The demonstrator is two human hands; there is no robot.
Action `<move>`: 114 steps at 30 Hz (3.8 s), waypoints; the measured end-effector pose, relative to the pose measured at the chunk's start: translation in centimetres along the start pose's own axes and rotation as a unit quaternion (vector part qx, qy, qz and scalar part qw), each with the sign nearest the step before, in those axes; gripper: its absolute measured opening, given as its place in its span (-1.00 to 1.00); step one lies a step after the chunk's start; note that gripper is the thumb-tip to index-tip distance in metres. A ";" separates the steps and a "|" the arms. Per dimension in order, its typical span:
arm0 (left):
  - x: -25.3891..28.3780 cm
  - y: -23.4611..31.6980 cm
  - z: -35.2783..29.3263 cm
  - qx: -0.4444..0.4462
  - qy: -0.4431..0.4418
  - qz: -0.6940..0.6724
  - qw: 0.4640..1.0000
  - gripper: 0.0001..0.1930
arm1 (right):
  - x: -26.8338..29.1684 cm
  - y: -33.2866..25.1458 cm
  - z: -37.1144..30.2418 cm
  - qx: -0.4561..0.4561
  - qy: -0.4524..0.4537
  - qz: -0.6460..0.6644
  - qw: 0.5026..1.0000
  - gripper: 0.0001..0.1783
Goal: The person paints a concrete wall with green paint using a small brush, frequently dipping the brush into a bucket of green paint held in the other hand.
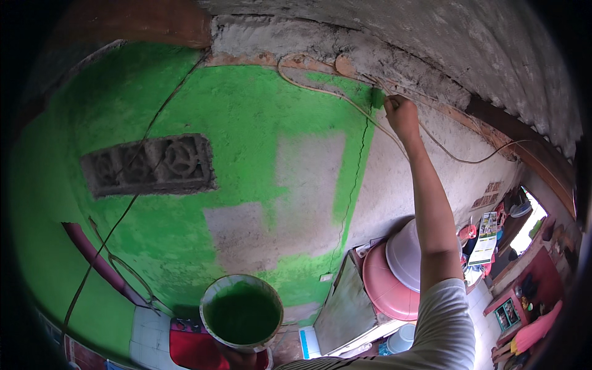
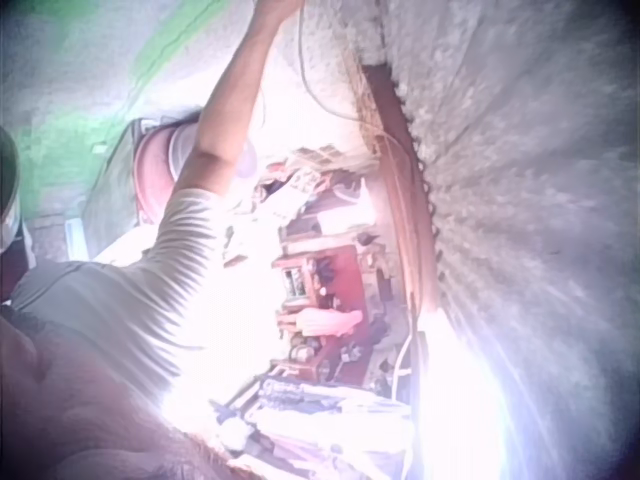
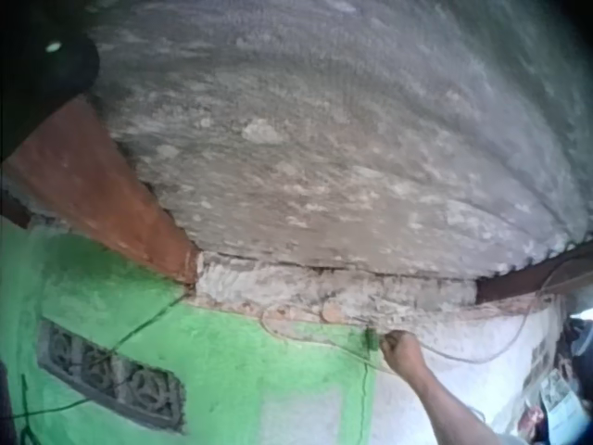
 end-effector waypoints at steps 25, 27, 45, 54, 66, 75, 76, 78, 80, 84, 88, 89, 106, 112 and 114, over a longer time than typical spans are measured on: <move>-1.3 3.5 -3.2 -0.050 0.103 0.007 0.993 -0.28 | -9.5 -20.9 -2.7 0.244 -0.059 0.078 0.965 -0.69; -0.9 3.4 -3.1 -0.047 0.102 0.008 0.994 -0.28 | -9.3 -20.5 -2.5 0.267 -0.053 0.051 0.961 -0.68; 1.3 3.1 -2.5 -0.045 0.068 -0.013 0.997 -0.21 | -9.2 -16.6 -2.2 0.170 -0.059 -0.053 0.982 -0.70; 0.5 3.6 -2.6 -0.040 0.081 -0.007 0.996 -0.22 | -8.3 -17.9 -4.1 0.191 -0.030 0.009 0.981 -0.70; 1.5 7.2 -2.6 -0.321 0.021 0.387 0.864 -0.18 | -4.9 -14.2 -0.7 0.064 -0.066 0.147 0.985 -0.73; 2.1 5.0 -2.8 -0.522 -0.098 0.616 0.582 -0.02 | -2.3 -7.7 0.1 -0.030 -0.145 0.002 0.989 -0.70; 1.6 5.2 -2.9 -0.513 -0.110 0.628 0.574 -0.01 | -1.8 -8.5 -0.2 0.000 -0.112 0.064 0.992 -0.70; 1.3 5.2 -2.7 -0.486 -0.118 0.622 0.602 -0.02 | -1.7 -9.5 -0.6 0.027 -0.076 0.125 0.989 -0.70; 1.4 5.2 -2.7 -0.471 -0.118 0.606 0.630 -0.03 | -2.6 -10.6 -1.0 0.143 -0.064 0.097 0.983 -0.74; 2.2 5.2 -2.3 -0.455 -0.105 0.586 0.663 -0.09 | -2.1 -6.0 -1.0 -0.070 -0.143 -0.205 0.966 -0.69; 3.9 4.6 -0.6 -0.334 -0.076 0.426 0.837 -0.14 | -1.9 -8.8 -0.2 0.029 -0.097 0.004 0.995 -0.71; 4.7 4.4 -0.1 -0.281 -0.064 0.337 0.896 -0.16 | -2.7 -9.9 -0.4 0.025 -0.098 0.007 0.995 -0.71; -0.8 2.1 2.4 0.011 -0.080 -0.049 0.996 -0.38 | -1.9 -23.8 -18.6 -0.127 -0.432 0.306 0.839 -0.76; -4.6 4.4 0.1 -0.134 -0.154 0.206 0.957 -0.34 | -7.4 -31.7 -33.3 -0.047 -0.660 0.347 0.664 -0.84; -3.3 3.6 1.2 -0.059 -0.091 0.111 0.988 -0.27 | -8.8 -33.0 -35.5 -0.011 -0.658 0.319 0.682 -0.86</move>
Point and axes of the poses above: each hand's wrist, its own z-axis towards the middle knuckle, its own x-axis out of the back of the hand, y = z × x, the point moved 8 cm from there along z, towards the middle knuckle, and after that the axes turned 5 degrees about z, right-handed, at the moved point
